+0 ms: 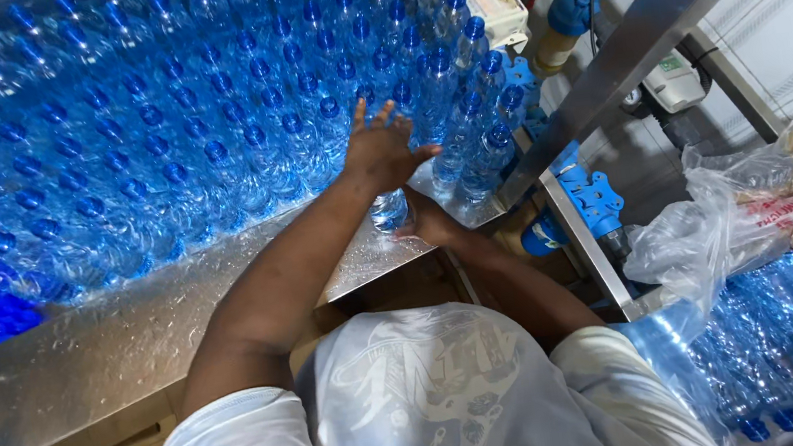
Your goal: The person unwraps a large plastic bundle of water bottles using scissors, then places individual bottles under a filling tap at a bottling station.
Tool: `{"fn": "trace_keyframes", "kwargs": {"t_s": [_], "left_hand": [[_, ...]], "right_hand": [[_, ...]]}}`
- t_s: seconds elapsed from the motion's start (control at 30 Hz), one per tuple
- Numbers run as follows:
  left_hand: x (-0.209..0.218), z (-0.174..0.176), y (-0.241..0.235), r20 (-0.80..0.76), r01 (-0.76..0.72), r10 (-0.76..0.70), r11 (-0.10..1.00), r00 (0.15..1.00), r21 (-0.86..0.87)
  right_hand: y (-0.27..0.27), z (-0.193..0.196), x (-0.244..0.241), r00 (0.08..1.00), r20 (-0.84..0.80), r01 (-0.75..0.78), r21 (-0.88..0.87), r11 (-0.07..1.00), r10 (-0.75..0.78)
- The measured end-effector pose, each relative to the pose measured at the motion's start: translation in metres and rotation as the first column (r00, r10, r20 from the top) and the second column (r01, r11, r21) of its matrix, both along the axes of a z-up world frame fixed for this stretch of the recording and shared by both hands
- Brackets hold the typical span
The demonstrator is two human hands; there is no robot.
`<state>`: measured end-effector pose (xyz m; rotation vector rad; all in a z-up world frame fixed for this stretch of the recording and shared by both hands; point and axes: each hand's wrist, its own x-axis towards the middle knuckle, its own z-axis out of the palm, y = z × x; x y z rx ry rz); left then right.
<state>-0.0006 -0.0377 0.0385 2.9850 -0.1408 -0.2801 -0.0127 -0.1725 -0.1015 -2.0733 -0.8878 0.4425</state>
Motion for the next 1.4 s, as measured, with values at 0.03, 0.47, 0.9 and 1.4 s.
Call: {"fn": "trace_keyframes", "kwargs": {"t_s": [0.03, 0.47, 0.9, 1.4], "left_hand": [[-0.001, 0.001, -0.003, -0.015, 0.011, -0.012, 1.0, 1.0, -0.008], [0.0, 0.021, -0.018, 0.01, -0.014, 0.013, 0.999, 1.0, 0.047], [0.002, 0.018, -0.015, -0.073, -0.048, 0.052, 0.998, 0.996, 0.048], [-0.003, 0.021, 0.002, -0.007, -0.03, 0.031, 0.867, 0.999, -0.498]], "right_hand": [[-0.005, 0.0, -0.003, 0.999, 0.033, 0.009, 0.007, 1.0, -0.009], [-0.019, -0.007, -0.019, 0.982, 0.149, 0.109, 0.031, 0.994, -0.113], [0.009, 0.017, -0.012, 0.97, 0.153, 0.187, 0.015, 0.982, -0.187], [0.01, 0.034, -0.018, 0.982, -0.063, 0.19, 0.229, 0.955, -0.18]]}}
